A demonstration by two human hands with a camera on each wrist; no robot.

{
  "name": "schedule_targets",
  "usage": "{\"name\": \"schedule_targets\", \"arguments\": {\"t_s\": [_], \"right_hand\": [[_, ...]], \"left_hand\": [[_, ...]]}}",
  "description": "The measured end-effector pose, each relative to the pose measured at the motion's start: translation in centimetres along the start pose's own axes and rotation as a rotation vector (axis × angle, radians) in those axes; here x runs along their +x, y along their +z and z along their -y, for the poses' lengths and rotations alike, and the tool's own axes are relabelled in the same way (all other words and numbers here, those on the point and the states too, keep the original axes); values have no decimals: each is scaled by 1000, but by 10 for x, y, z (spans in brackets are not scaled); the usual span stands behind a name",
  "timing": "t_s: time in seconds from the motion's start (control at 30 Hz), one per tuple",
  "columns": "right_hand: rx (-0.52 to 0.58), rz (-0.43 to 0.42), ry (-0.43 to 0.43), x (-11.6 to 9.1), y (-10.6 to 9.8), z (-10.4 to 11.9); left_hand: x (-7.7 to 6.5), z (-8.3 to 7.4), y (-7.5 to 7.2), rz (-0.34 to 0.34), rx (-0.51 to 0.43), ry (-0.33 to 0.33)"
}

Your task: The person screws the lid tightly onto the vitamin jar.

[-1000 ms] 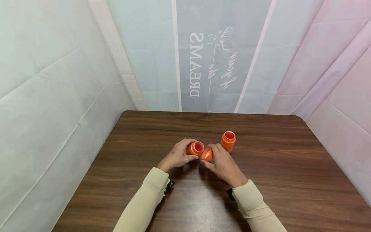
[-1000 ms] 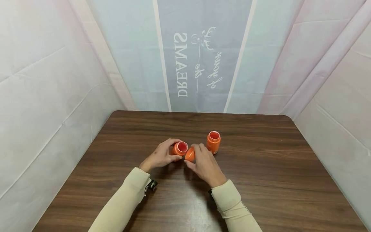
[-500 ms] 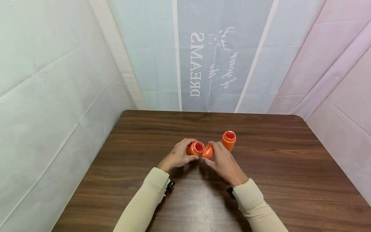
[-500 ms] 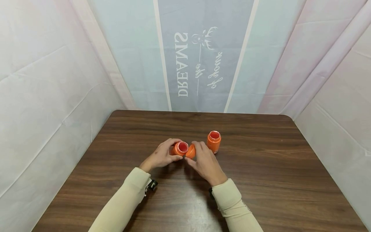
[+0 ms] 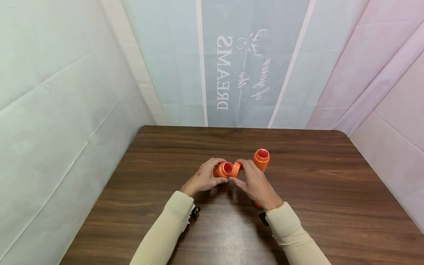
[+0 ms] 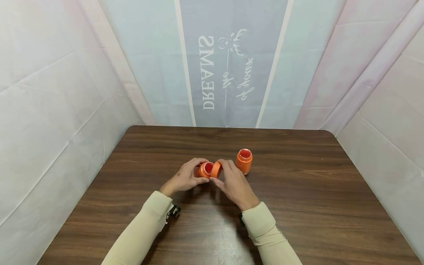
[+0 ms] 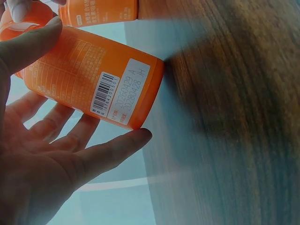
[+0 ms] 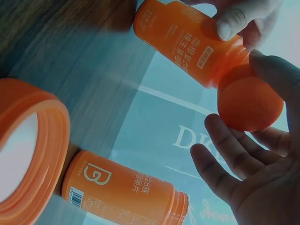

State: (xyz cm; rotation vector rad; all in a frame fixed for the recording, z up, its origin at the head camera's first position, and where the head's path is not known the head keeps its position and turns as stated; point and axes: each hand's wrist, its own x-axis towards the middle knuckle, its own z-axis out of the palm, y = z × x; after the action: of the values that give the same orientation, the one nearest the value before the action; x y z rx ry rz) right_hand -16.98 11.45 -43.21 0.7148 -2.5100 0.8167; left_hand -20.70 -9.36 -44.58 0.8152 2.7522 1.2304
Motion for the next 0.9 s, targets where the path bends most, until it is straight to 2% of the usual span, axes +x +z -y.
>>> {"name": "schedule_targets", "arguments": {"t_s": [0.4, 0.9], "right_hand": [[19, 55, -10, 1, 1, 2], [7, 113, -8, 5, -1, 4]], "left_hand": [[-2, 1, 4, 19, -37, -17], [-1, 1, 3, 18, -36, 12]]}}
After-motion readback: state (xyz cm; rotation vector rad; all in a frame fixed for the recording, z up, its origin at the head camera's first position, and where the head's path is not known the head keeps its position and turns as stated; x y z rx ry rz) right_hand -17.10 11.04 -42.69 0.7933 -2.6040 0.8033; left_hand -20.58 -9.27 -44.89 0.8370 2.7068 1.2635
